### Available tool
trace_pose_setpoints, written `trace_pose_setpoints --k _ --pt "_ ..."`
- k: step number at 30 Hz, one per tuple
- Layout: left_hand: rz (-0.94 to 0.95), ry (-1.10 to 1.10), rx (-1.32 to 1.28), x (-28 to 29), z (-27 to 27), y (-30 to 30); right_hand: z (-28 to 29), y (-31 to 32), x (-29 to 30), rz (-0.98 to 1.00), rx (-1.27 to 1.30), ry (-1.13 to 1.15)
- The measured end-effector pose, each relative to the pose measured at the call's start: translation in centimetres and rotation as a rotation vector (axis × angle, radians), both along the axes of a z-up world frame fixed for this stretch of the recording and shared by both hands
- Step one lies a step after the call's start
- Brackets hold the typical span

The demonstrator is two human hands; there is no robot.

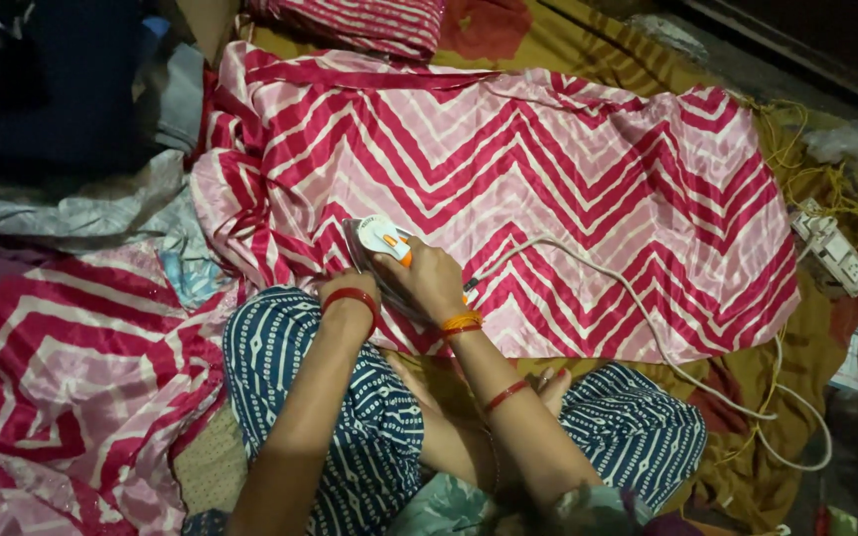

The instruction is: The recorder irons a large pink and white patterned fabric while another person assists by holding it taut.

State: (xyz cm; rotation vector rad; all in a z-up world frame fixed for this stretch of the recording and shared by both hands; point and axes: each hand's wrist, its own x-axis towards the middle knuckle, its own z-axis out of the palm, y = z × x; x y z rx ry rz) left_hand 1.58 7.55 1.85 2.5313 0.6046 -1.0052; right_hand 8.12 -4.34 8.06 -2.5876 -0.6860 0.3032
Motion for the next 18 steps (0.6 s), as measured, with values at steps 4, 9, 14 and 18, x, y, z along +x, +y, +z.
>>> trace_pose_setpoints --k 4,9,14,18 --pt "0.007 -0.027 -0.009 0.0 -0.9 0.0 -0.8 1.2 1.7 -0.006 -0.032 0.02" --pt "0.017 -0.144 0.052 -0.1 -0.4 0.1 -0.9 2.0 2.7 -0.005 0.042 0.005" --pt "0.02 -0.086 0.047 -0.5 0.2 0.0 -0.5 0.6 1.3 -0.027 0.068 -0.018" --pt "-0.027 -0.185 0.11 -1.4 -2.8 -0.1 0.4 -2.2 -1.0 -0.071 0.02 0.028"
